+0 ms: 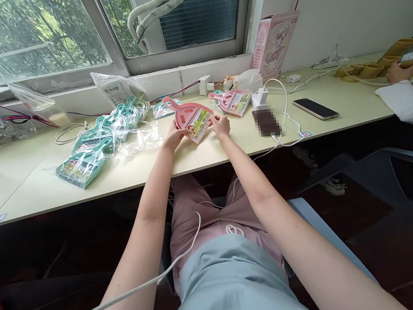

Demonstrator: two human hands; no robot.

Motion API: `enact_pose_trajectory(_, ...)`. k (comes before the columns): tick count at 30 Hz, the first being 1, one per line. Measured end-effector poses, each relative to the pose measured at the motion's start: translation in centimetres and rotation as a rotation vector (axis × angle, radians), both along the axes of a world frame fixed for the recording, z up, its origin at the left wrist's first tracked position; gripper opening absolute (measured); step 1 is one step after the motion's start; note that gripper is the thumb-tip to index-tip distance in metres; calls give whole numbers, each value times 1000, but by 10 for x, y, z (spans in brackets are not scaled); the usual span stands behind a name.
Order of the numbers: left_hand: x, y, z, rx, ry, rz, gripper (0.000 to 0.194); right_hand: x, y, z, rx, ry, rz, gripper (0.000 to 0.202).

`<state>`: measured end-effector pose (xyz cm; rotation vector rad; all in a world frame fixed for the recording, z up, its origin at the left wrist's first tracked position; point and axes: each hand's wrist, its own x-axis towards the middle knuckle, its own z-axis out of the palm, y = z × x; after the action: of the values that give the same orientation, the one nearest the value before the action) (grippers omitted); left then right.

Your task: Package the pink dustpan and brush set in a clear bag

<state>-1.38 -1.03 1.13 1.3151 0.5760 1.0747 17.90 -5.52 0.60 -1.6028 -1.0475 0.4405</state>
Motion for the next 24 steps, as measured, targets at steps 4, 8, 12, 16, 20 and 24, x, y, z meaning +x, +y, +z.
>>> enact_pose_trajectory(4,0,0,0,-1,5,3,84,-1,-4,4,21,-29,-5,31)
enact_pose_trajectory(8,1,-3,1,32,0,0,88,-3,-9,7,20,-59,16,30)
enact_pose_trajectory(12,1,-6,4,54,7,3,94,-5,-11,7,17,-95,42,26)
enact_pose_trajectory(16,1,-7,7,53,9,17,88,-6,-8,7,30,-130,29,26)
enact_pose_trajectory(20,0,-3,7,2,31,-4,75,-7,0,4,-1,-108,10,24)
enact_pose_trajectory(24,-1,-4,9,12,31,-15,75,-8,4,1,52,-102,30,21)
